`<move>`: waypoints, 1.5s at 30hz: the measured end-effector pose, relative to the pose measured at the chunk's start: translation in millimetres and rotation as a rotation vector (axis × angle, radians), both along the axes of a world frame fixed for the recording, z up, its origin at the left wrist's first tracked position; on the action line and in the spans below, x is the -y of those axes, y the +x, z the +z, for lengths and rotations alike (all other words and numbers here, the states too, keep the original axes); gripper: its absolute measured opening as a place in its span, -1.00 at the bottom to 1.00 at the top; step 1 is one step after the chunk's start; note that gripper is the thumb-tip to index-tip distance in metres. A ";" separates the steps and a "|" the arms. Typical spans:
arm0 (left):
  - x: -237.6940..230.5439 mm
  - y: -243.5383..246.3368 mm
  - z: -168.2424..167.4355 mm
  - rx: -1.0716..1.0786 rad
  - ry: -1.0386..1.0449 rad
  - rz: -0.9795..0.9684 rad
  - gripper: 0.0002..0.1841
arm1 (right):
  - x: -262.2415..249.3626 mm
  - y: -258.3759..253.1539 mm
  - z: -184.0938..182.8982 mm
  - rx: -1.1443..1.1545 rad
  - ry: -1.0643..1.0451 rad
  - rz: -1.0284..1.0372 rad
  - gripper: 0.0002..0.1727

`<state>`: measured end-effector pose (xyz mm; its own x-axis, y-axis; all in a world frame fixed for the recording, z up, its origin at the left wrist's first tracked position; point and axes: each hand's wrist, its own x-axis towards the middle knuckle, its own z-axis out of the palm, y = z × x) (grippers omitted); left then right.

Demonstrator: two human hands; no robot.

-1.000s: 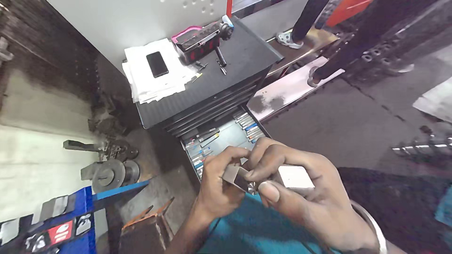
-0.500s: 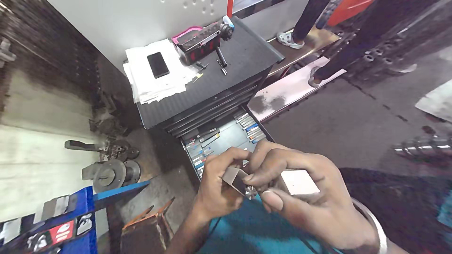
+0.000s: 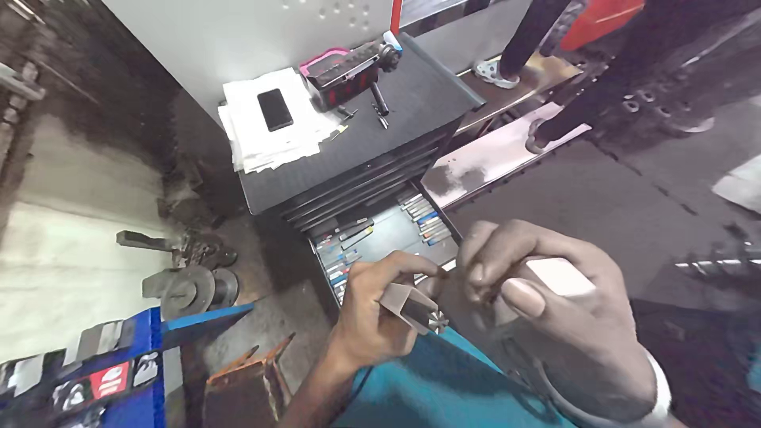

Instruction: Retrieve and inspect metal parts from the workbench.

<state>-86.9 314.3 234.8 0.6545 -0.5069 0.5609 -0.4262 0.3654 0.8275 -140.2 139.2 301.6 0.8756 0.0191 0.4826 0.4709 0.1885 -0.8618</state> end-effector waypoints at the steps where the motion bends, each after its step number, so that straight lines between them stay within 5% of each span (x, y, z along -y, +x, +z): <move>1: -0.1 -0.2 0.4 0.001 0.006 0.003 -0.80 | 1.3 -0.6 0.0 0.008 0.001 -0.018 -0.76; 7: -0.4 -3.3 2.1 -0.006 0.017 0.021 -0.79 | 3.8 -2.7 -0.6 0.060 0.013 -0.108 -0.83; 13: -1.7 -4.7 1.9 -0.006 0.024 0.023 -0.78 | 13.4 -3.8 2.9 0.081 0.106 -0.050 -0.54; 19: -1.0 -6.1 1.9 -0.003 0.024 0.027 -0.77 | 10.0 -7.1 5.3 0.095 0.257 -0.039 -0.65; 37: -4.0 -7.1 4.0 -0.017 0.054 0.056 -0.81 | 7.5 -6.9 9.9 0.208 0.001 -0.210 -0.76; 45: -3.2 -4.2 4.1 0.019 0.074 0.090 -0.80 | 14.1 -5.7 11.9 0.134 0.083 -0.051 -0.64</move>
